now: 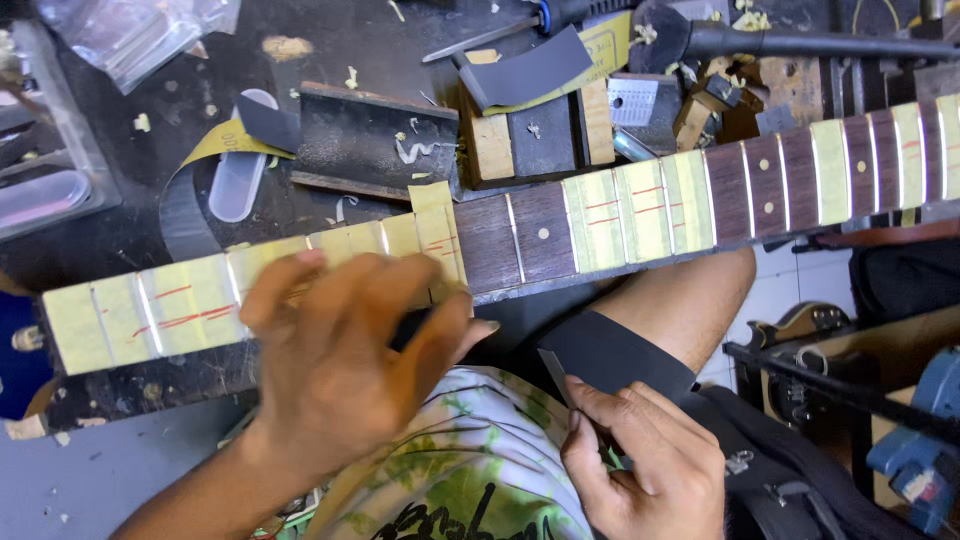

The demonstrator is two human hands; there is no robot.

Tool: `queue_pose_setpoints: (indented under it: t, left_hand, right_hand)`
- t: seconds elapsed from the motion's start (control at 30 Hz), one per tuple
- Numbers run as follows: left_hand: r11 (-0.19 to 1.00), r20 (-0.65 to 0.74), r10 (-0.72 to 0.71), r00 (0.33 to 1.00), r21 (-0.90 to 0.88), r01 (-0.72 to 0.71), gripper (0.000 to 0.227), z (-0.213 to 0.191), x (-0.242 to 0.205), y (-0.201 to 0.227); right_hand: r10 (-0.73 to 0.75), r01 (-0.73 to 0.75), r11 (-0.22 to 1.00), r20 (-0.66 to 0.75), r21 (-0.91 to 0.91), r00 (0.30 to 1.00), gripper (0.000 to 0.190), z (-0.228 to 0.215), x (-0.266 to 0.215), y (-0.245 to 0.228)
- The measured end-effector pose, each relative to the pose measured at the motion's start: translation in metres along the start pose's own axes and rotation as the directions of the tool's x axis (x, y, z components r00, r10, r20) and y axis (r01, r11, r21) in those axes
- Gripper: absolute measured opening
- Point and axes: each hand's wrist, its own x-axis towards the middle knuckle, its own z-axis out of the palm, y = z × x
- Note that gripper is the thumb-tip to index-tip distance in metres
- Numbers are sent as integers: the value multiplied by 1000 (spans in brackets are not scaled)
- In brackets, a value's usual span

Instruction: The person removes strips of masking tape from the fretboard of a guitar neck. They peel the tape off section by section, revealing the wood underneath, and discard the removed pieces.

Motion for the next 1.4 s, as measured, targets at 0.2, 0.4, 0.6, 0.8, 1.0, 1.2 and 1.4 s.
queue_pose_setpoints:
  t: [0.2,0.4,0.6,0.8,1.0,1.2,1.4]
  left_hand:
    - [994,34,99,994,49,-101,23,-18,22,-2]
    - [992,125,122,985,4,-123,34,-17,45,-28]
    - [989,189,144,971,-42,-139,28,-19,73,-59]
    - [972,253,99,962,-233,-39,20,-4,96,-84]
    - [931,414,97,905,-360,65,19,14,114,-90]
    - [944,392,126,911,-331,12,16,41,117,-108]
    - [974,445,80,892,-225,25,18,37,119,-105]
  right_hand:
    - [22,-20,999,-64,29,998,13,-4,-4,11]
    - [-15,18,999,-81,40,997,13,-11,-9,22]
    - [29,-23,999,-126,49,992,14,-14,-14,25]
    - [7,-2,999,-138,41,990,15,-15,-15,27]
    - [19,-15,999,-147,30,989,13,-14,-17,26]
    - [18,-13,999,-146,33,989,14,-13,-18,23]
    - [21,-18,1000,-141,24,990,14,-13,-18,25]
